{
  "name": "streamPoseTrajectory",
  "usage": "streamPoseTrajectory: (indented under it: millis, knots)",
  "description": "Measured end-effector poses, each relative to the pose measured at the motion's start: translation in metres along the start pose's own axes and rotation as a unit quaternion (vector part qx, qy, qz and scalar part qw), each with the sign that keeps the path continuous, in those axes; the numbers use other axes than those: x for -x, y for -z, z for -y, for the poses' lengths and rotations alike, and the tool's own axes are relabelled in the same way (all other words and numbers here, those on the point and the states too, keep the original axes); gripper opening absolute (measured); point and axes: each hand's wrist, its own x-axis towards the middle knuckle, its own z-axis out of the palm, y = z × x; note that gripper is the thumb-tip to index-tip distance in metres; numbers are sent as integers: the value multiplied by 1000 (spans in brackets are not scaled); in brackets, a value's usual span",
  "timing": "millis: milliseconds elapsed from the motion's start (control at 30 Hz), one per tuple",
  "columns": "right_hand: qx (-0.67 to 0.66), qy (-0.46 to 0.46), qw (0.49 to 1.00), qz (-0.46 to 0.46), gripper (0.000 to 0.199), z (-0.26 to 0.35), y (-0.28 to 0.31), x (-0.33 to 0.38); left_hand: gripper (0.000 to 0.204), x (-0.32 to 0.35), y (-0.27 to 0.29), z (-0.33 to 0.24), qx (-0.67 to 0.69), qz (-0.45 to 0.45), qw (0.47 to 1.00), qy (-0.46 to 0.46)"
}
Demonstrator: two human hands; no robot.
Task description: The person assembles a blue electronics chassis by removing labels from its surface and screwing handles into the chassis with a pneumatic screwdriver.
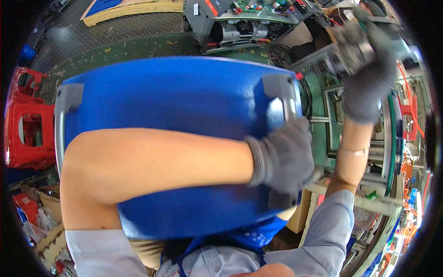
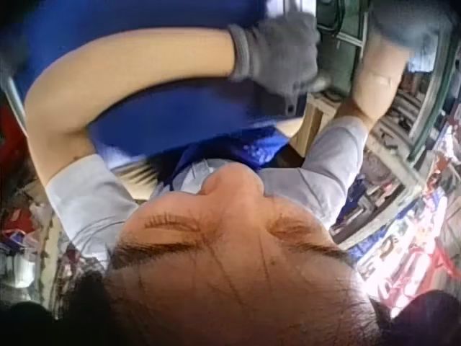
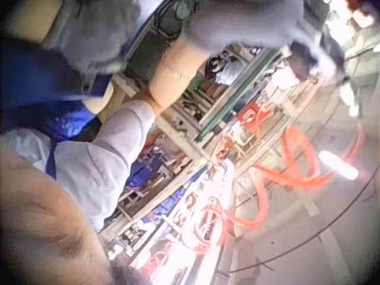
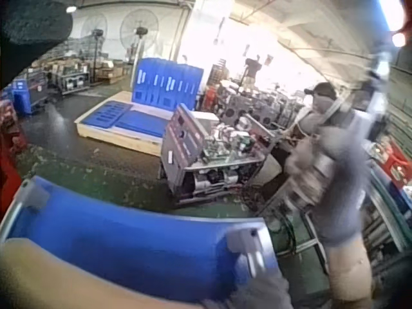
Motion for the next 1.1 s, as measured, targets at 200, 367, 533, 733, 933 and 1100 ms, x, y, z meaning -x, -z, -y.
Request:
streamPoseTrajectory:
  millis: [200,367,533,733,933,1100]
  knots:
    - [-201,-306,930,-33,55,46,-2,-12,37,17,-5,-1,64,-100,992,39]
    - [-380,-237,887,114,38,35,-8,-16,31,7,-7,15,249,-45,967,-23]
    - [-352,-166,920,46,51,38,-6,-20,22,9,10,18,234,53,970,-47]
    - [-277,-185,940,-76,50,73,11,-28,33,12,47,-16,241,-231,776,535]
    - [-306,-196,928,-80,55,67,14,-16,60,-13,54,6,432,-163,618,637]
    - [-280,-155,945,-67,56,50,0,-7,60,-10,43,8,533,-239,524,619]
